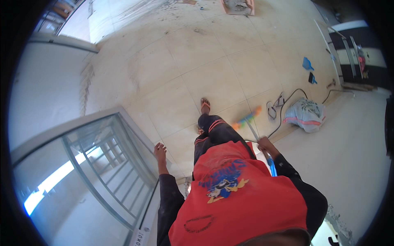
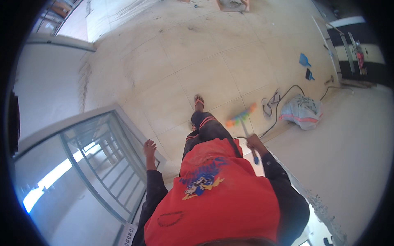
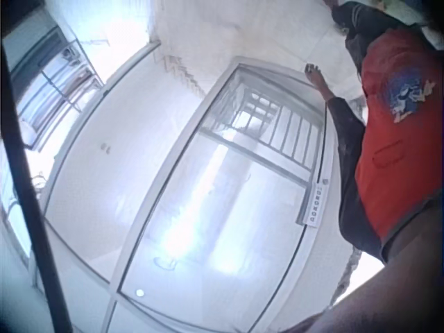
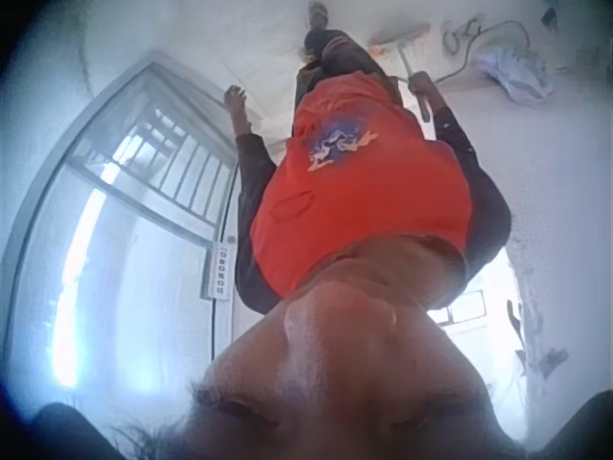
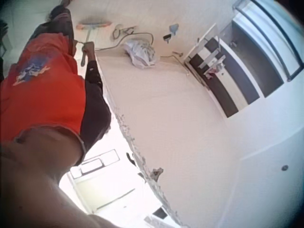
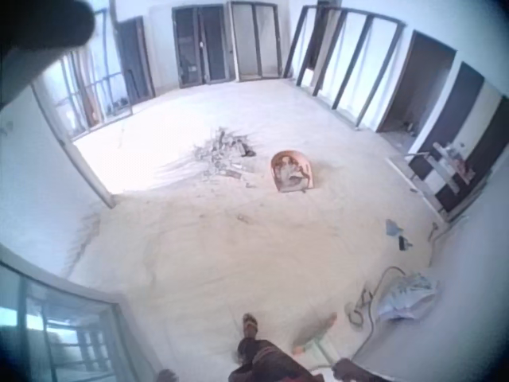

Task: The person sweeps debris on a tiled floor using a broom, gathering dust and small pieces into a pile. They move a dustpan to collect some debris and continue sweeping around a staircase and near a doorway.

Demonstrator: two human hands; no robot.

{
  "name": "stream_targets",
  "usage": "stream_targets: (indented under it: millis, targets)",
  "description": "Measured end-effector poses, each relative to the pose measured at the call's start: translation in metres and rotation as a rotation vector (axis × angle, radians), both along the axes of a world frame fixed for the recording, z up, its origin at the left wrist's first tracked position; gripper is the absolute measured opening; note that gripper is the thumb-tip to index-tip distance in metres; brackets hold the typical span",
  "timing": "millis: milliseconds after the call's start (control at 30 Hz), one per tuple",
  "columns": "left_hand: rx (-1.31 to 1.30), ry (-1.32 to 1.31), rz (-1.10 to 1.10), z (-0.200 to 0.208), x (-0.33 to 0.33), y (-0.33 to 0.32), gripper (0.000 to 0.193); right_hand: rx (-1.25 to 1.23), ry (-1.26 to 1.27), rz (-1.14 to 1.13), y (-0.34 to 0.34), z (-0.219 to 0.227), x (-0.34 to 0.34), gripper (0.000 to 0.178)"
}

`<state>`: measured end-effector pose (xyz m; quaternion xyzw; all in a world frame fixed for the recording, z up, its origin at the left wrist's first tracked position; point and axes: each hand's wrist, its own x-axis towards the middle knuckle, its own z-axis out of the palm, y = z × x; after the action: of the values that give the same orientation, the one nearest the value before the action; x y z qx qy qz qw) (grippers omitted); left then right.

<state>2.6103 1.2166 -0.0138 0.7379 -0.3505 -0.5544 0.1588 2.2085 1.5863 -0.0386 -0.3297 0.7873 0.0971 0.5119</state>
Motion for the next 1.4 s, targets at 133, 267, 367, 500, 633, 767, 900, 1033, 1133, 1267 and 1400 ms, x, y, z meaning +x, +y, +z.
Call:
stream_targets:
  millis: [133,267,367,500,633,767,900,1033,1133,1267,1400]
  targets:
    - [0.029,-0.026,-0.387,0.006,-0.037,-0.010,0.029,-0.274,0.096,0.254,-0.180,-0.020,-0.002,0.014]
    - [0.099,-0.028,-0.624,0.002,-0.063,-0.020,0.032,-0.543,-0.259,-0.771,-0.293,-0.012,-0.033,0.025]
    - [0.222,-0.089,-0.766,-0.001,-0.062,-0.059,0.034,-0.603,-0.287,-0.970,-0.328,0.014,-0.040,0.035]
    - [0.260,-0.068,-0.595,-0.001,-0.067,-0.114,0.032,-0.628,-0.275,-1.086,-0.296,0.062,-0.007,0.038]
    - [0.258,-0.053,-0.719,-0.021,-0.097,-0.166,0.030,-0.450,-0.170,-1.355,-0.204,0.089,0.050,0.036]
    - [0.216,-0.049,-0.842,-0.012,-0.163,-0.214,0.029,-0.268,0.306,-0.811,-0.115,0.090,0.122,0.033]
    - [0.134,0.035,-0.881,-0.004,-0.220,-0.241,0.030,0.128,0.169,-0.267,-0.094,0.100,0.109,0.010]
    - [0.164,-0.078,-1.001,0.000,-0.261,-0.249,0.031,-0.155,0.505,-0.280,-0.081,0.031,0.061,0.008]
    - [0.155,-0.140,-1.100,0.020,-0.306,-0.239,0.032,-0.115,0.283,-0.328,-0.137,0.000,-0.018,0.008]
    - [0.139,0.003,-1.096,0.078,-0.378,-0.210,0.033,-0.233,0.134,-0.937,-0.269,0.037,-0.137,0.020]
    - [0.013,0.287,-1.385,0.151,-0.507,-0.155,0.032,-0.637,0.106,-0.918,-0.309,-0.058,-0.217,0.020]
